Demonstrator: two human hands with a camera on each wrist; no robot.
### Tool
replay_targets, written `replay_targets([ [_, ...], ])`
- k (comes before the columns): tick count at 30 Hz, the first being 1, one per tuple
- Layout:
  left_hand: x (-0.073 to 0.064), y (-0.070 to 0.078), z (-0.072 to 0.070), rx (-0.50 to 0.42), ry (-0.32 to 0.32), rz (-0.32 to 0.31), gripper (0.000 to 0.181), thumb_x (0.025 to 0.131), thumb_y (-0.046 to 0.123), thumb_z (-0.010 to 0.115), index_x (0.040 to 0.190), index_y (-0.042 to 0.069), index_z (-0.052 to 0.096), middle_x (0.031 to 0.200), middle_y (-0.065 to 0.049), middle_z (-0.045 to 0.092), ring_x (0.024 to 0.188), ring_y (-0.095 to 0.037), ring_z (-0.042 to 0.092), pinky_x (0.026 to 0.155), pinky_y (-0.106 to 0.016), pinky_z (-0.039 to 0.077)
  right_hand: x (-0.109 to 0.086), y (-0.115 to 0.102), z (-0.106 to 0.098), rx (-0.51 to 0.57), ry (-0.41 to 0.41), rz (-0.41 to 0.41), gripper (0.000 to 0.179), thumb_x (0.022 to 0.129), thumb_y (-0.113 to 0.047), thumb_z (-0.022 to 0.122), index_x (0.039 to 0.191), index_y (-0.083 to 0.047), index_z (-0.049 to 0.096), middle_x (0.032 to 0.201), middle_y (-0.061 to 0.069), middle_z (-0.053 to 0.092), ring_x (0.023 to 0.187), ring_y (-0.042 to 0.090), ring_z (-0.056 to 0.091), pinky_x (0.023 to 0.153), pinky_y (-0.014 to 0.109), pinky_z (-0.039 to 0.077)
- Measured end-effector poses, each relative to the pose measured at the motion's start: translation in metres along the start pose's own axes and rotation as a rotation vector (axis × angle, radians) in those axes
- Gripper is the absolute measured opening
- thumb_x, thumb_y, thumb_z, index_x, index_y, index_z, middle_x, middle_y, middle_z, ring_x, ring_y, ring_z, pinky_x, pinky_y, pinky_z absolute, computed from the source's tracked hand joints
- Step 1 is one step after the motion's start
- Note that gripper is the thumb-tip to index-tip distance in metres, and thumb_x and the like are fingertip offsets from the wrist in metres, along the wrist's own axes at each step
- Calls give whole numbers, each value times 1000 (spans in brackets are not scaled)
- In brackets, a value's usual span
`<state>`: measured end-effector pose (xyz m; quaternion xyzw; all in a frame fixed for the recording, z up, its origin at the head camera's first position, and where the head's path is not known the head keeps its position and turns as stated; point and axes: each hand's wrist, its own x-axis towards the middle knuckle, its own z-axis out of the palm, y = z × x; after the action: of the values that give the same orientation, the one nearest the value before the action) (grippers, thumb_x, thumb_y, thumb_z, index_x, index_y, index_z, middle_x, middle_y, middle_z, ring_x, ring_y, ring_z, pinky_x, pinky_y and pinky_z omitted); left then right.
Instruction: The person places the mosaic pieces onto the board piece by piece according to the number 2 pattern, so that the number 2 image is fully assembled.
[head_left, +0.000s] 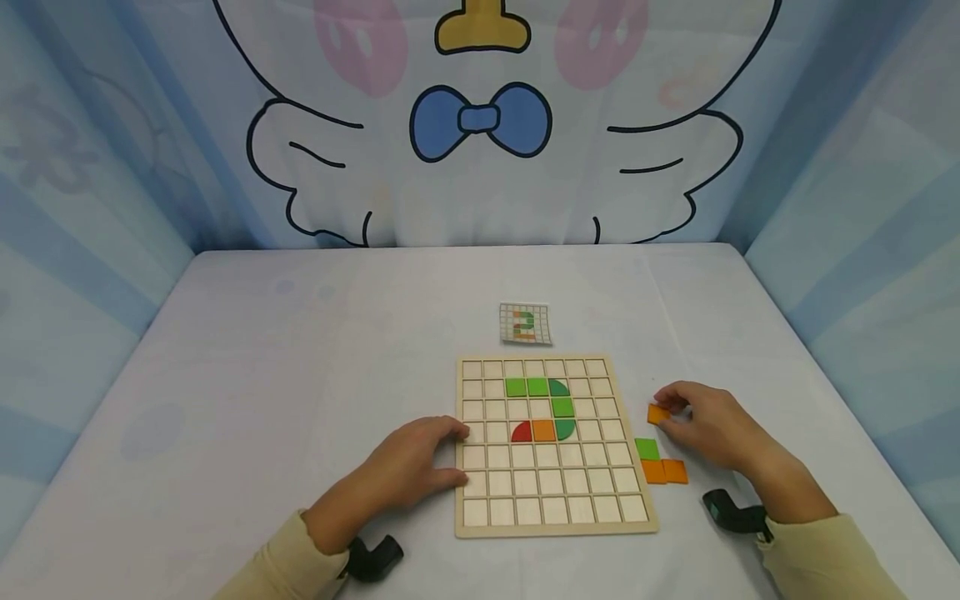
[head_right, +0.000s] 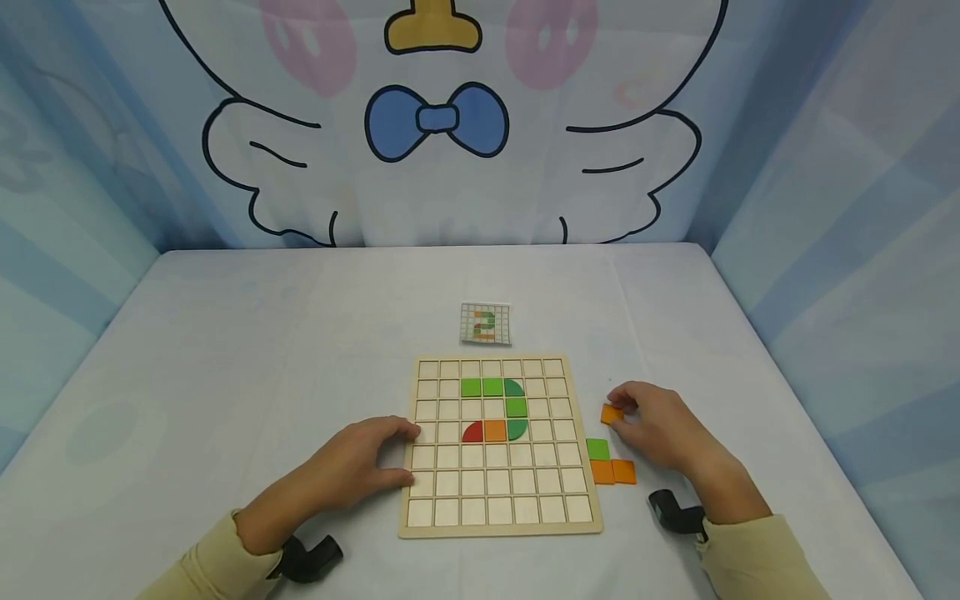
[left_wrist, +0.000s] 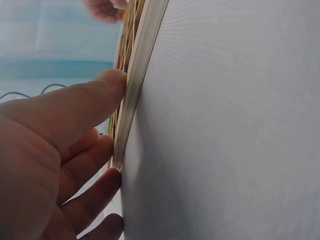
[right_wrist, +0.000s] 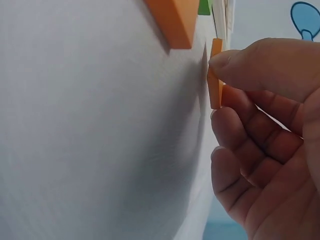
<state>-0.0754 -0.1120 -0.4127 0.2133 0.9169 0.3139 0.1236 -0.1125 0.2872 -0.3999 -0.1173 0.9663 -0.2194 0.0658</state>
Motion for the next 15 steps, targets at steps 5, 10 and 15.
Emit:
replay_targets([
  [5,0,1,0,2,1,-1,49,81,19,85,123,4,63,121,-7,66,121,-29,58,104,-47,45,-1,-3,-2,1,14,-20,30,88,-14,76,110,4,65,100,9,64,92,29,58,85,53,53],
  [10,0,1,0,4,4,-7,49,81,19,86,122,5,63,121,-7,66,121,-29,58,104,-47,45,-1,-9,-4,19,8,-23,30,88,-13,75,111,4,65,101,9,65,93,29,59,86,53,54],
  [15,0,1,0,-1,3,-5,49,81,19,86,122,4,63,121,-7,66,121,-29,58,104,-48,45,-3,-16,-4,24,7,-40,30,87,-12,75,111,2,65,102,7,65,94,28,59,86,52,53],
])
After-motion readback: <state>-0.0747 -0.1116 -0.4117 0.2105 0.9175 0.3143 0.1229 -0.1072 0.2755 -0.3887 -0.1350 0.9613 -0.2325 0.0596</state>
